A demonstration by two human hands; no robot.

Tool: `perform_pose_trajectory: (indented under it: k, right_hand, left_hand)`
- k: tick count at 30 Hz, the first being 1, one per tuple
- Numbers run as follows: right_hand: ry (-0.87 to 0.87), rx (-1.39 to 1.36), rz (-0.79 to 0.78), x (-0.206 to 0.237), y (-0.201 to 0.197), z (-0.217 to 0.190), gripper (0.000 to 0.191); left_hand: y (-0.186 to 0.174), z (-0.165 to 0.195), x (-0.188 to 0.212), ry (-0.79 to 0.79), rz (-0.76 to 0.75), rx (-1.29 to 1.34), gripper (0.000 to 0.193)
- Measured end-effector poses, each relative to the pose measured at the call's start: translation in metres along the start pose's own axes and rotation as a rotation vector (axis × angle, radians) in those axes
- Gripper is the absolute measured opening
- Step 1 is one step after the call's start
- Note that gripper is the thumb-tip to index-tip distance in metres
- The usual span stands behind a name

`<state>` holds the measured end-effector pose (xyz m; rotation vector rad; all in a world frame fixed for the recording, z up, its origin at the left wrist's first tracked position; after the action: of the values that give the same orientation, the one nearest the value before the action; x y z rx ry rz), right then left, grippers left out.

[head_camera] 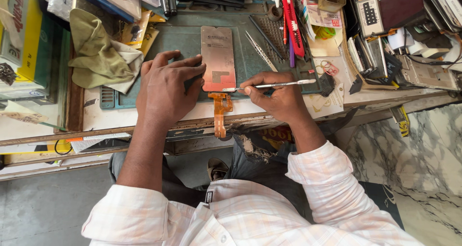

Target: The person uses a metal spudger to carefully pry and remove a small black component from a smartphone screen assembly. After removal, the person wipes the work surface with a cloth.

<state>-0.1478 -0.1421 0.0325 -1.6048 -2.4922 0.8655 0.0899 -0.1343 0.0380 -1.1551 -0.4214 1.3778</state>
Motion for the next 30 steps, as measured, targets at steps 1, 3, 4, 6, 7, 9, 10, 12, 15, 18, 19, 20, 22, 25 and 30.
perform_pose_trajectory:
  k: [1, 3, 4, 6, 7, 9, 10, 12, 15, 18, 19, 20, 22, 25, 30]
  right_hand:
    - [0.020, 0.006, -0.003, 0.0004, 0.0000, 0.0007, 0.012]
    - [0.007, 0.036, -0.001, 0.0001, 0.0001, -0.0009, 0.012]
    - [0.000, 0.051, 0.000, 0.0000, 0.0003, -0.0018, 0.012]
    - [-0.030, 0.008, -0.003, -0.0004, 0.0007, -0.0037, 0.011]
    - [-0.047, -0.016, -0.007, -0.0009, 0.0016, -0.0045, 0.011]
    - [-0.006, 0.008, -0.010, -0.0013, 0.0035, -0.0020, 0.011]
    - [0.015, 0.021, -0.008, -0.0012, 0.0036, -0.0008, 0.012]
    - [-0.070, 0.032, -0.033, -0.0019, 0.0052, -0.0057, 0.011]
    - [-0.080, 0.008, -0.022, -0.0015, 0.0029, -0.0062, 0.011]
    - [-0.040, -0.011, -0.020, -0.0029, 0.0041, -0.0027, 0.011]
    - [-0.024, -0.009, -0.019, -0.0027, 0.0042, -0.0015, 0.011]
    - [-0.038, 0.010, -0.028, -0.0023, 0.0047, -0.0023, 0.011]
    - [-0.066, 0.048, -0.041, -0.0019, 0.0044, -0.0038, 0.011]
    - [-0.036, -0.001, -0.011, -0.0017, 0.0014, -0.0016, 0.009]
    - [-0.120, 0.046, -0.033, -0.0036, 0.0053, -0.0056, 0.010]
  left_hand:
    - [0.0008, 0.0005, -0.0006, 0.004, -0.004, 0.002, 0.030]
    - [0.0006, 0.0006, -0.0001, 0.003, 0.007, 0.009, 0.029]
    - [0.0002, 0.0004, 0.0001, 0.003, 0.013, 0.013, 0.029]
    - [0.0007, 0.0006, -0.0005, 0.009, 0.009, 0.007, 0.029]
    - [0.0003, 0.0001, -0.0005, 0.009, 0.008, 0.003, 0.029]
    - [-0.0002, -0.0004, -0.0001, 0.014, 0.005, 0.003, 0.030]
    - [0.0003, 0.0002, -0.0004, 0.019, 0.003, 0.004, 0.030]
    - [0.0002, 0.0001, -0.0001, 0.006, 0.010, 0.018, 0.029]
    - [0.0009, 0.0010, -0.0006, 0.002, 0.013, 0.007, 0.028]
    - [-0.0007, 0.0002, 0.0002, 0.011, 0.015, -0.006, 0.029]
    - [-0.0006, 0.0007, 0.0000, 0.021, 0.015, -0.003, 0.029]
    - [-0.0004, 0.0002, 0.0003, 0.015, 0.016, 0.005, 0.029]
    - [0.0005, -0.0003, -0.0004, 0.006, 0.017, 0.019, 0.028]
    - [0.0016, -0.0006, -0.0001, 0.009, 0.022, 0.010, 0.029]
    - [0.0010, -0.0020, 0.0000, 0.031, 0.037, 0.028, 0.028]
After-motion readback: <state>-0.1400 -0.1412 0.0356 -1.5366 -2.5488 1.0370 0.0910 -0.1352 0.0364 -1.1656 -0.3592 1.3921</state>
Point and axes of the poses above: each hand's wrist, its own x-axis away from the middle knuckle, its own y-axis out of the palm, z = x × y, the point moved 6 cm from there along -x, towards the middle knuckle, and after that the axes turned 4 degrees about -z, right-handed, at the moved point
